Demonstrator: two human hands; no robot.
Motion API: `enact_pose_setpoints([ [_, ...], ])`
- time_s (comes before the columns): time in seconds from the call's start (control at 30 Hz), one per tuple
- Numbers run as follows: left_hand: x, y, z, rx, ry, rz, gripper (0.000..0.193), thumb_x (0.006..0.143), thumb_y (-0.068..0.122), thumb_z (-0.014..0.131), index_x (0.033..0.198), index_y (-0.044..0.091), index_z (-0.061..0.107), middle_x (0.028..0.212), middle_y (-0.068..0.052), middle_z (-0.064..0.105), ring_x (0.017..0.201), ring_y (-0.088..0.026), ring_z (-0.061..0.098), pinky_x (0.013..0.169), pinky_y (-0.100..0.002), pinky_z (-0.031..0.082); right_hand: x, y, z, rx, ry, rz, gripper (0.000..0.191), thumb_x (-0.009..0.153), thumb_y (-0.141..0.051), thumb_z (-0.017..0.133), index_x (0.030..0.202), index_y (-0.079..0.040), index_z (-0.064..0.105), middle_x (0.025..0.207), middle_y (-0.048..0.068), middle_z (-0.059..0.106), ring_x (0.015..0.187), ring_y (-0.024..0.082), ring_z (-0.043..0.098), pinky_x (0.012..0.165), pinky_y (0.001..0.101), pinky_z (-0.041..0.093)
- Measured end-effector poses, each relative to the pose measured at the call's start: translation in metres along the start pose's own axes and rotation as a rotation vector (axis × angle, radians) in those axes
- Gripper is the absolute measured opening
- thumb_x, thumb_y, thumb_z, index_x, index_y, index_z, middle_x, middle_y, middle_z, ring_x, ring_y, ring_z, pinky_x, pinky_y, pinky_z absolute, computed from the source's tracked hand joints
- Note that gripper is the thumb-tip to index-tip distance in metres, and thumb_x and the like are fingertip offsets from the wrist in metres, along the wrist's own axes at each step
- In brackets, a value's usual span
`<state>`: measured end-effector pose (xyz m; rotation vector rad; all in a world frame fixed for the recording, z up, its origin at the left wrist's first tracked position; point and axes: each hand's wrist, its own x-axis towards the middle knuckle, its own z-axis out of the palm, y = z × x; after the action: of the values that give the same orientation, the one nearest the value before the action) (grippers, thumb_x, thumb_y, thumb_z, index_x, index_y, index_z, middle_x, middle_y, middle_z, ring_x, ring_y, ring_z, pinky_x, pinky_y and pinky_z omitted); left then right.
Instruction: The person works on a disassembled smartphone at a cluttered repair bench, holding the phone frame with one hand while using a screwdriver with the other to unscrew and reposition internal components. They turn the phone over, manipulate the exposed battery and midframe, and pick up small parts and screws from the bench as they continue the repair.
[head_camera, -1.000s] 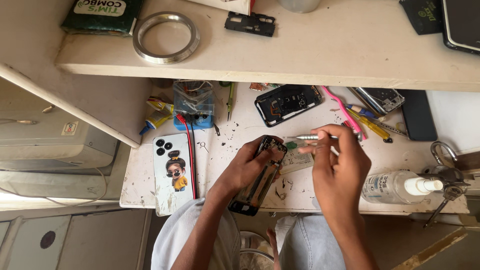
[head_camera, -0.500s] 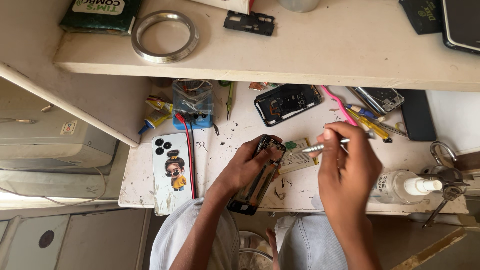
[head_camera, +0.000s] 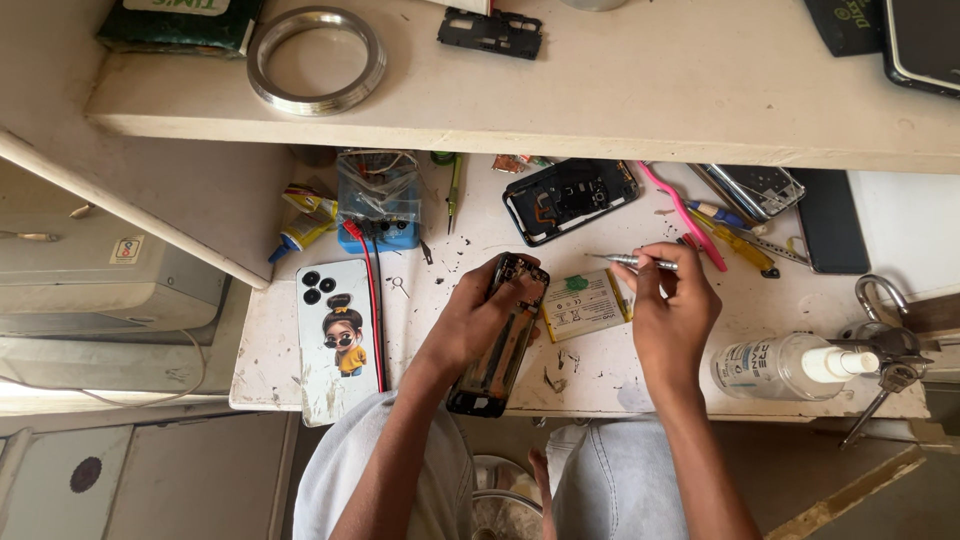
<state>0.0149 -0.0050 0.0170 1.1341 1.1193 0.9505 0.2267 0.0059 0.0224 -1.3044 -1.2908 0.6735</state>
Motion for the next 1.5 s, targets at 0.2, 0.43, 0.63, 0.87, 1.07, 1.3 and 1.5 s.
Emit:
enact_pose_setpoints([
  [0.2, -0.001, 0.003, 0.0, 0.011, 0.009, 0.014, 0.035, 0.104, 0.027, 0.054, 0.121, -0.001, 0.065, 0.096, -0.007, 0.07, 0.086, -0.011, 0.061, 0.079, -0.031, 0.057, 0.01, 0.016, 0.007, 0.346, 0.044, 0.208, 0.012, 0.1, 0.011, 0.048, 0.107, 0.005, 0.055, 0.108, 0.012, 0.059, 0.103, 0.018, 0.067, 0.099, 0.0391, 0.057],
  [0.43, -0.002, 0.006, 0.001, -0.02, 0.009, -0.016, 0.035, 0.102, 0.026, 0.053, 0.124, 0.001, 0.064, 0.096, -0.005, 0.071, 0.082, -0.009, 0.062, 0.073, -0.031, 0.058, 0.026, 0.025, 0.022, 0.495, 0.078, 0.273, 0.013, 0.102, 0.01, 0.048, 0.106, 0.005, 0.059, 0.101, 0.011, 0.059, 0.099, 0.019, 0.067, 0.102, 0.0399, 0.057],
  [0.63, -0.002, 0.0, 0.0, -0.045, -0.01, -0.015, 0.034, 0.102, 0.025, 0.054, 0.125, 0.0, 0.063, 0.095, -0.005, 0.07, 0.081, -0.011, 0.064, 0.073, -0.03, 0.058, 0.026, 0.024, 0.033, 0.458, 0.029, 0.257, 0.012, 0.102, 0.008, 0.048, 0.103, 0.004, 0.059, 0.104, 0.011, 0.063, 0.103, 0.02, 0.07, 0.103, 0.0393, 0.055],
  [0.87, 0.002, -0.004, 0.0, -0.009, -0.001, 0.018, 0.035, 0.104, 0.026, 0.054, 0.125, 0.0, 0.063, 0.096, -0.006, 0.071, 0.085, -0.011, 0.064, 0.076, -0.03, 0.058, 0.032, 0.031, 0.041, 0.458, -0.001, 0.203, 0.013, 0.103, 0.009, 0.046, 0.102, 0.005, 0.059, 0.103, 0.012, 0.063, 0.101, 0.019, 0.07, 0.102, 0.0384, 0.056],
  [1.07, 0.001, -0.004, 0.0, 0.04, -0.001, 0.014, 0.036, 0.103, 0.028, 0.054, 0.126, 0.001, 0.064, 0.098, -0.006, 0.073, 0.087, -0.012, 0.065, 0.079, -0.031, 0.057, 0.032, 0.033, 0.045, 0.352, -0.01, 0.184, 0.015, 0.104, 0.009, 0.045, 0.104, 0.005, 0.059, 0.103, 0.01, 0.061, 0.099, 0.016, 0.07, 0.1, 0.0353, 0.057],
  [1.3, -0.002, 0.002, 0.0, 0.053, -0.013, 0.03, 0.037, 0.104, 0.028, 0.054, 0.127, 0.001, 0.063, 0.098, -0.007, 0.074, 0.088, -0.012, 0.066, 0.081, -0.03, 0.057, 0.028, 0.022, 0.047, 0.08, -0.038, -0.063, 0.014, 0.107, 0.009, 0.048, 0.108, 0.005, 0.062, 0.1, 0.013, 0.067, 0.097, 0.019, 0.074, 0.093, 0.0313, 0.061],
  [1.5, -0.002, 0.004, 0.0, 0.045, -0.012, 0.001, 0.036, 0.104, 0.028, 0.054, 0.124, 0.0, 0.064, 0.096, -0.007, 0.074, 0.083, -0.011, 0.067, 0.075, -0.03, 0.058, 0.025, 0.01, 0.044, -0.239, -0.109, -0.357, 0.015, 0.103, 0.011, 0.054, 0.111, 0.003, 0.063, 0.106, 0.019, 0.071, 0.101, 0.028, 0.077, 0.078, 0.028, 0.065],
])
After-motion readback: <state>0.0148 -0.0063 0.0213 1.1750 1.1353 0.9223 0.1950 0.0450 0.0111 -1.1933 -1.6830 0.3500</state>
